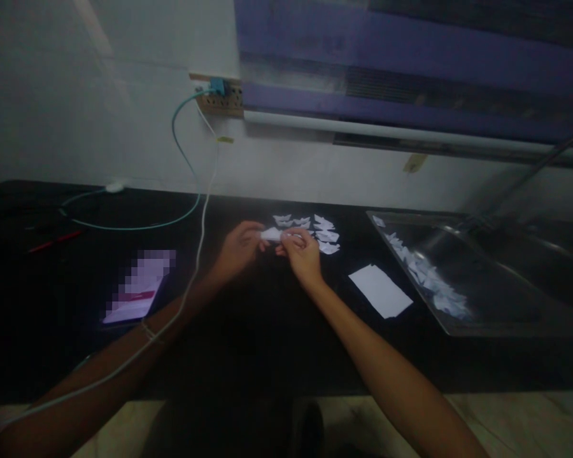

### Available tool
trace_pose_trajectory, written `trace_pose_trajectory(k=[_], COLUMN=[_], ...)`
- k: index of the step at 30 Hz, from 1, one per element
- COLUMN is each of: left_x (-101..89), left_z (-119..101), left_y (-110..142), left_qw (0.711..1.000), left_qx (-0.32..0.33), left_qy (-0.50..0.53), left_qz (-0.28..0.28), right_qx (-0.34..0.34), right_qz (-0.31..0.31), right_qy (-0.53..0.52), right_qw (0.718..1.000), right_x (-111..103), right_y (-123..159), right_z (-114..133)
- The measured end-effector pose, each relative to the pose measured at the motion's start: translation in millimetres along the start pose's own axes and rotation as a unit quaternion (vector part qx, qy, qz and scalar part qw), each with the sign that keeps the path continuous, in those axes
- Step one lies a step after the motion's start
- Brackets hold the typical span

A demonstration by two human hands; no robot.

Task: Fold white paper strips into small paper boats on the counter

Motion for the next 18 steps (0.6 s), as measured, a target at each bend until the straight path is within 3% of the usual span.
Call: trace_pose_trajectory(k=[9,14,18], left_x=[-5.2,8.0,19.6], left_z=[-1,3,-6], left_y=[-1,2,7], left_qw=[0.999,0.998,0.993], left_qx=[0.021,-0.032,-0.012], left_qy=[0.012,0.035,0.006], left_qz=[-0.048,0.038,0.114], right_qx=[-0.021,-0.048,-0.050], right_qz=[-0.016,-0.026,-0.004], right_qy=[0.028,0.045,0.065], right_qw=[0.999,0.997,0.997], right_x=[-3,-5,2], right_y=[-3,-2,3], right_z=[-5,-2,-1])
Point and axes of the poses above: each hand's wrist, its own y-axis away from the middle knuckle, its own x-axis out of the palm, z = x × y, the point moved 7 cm from there along -y, towards the middle knuckle, and after that the axes turned 12 degrees about -y, right-handed, at the moved point
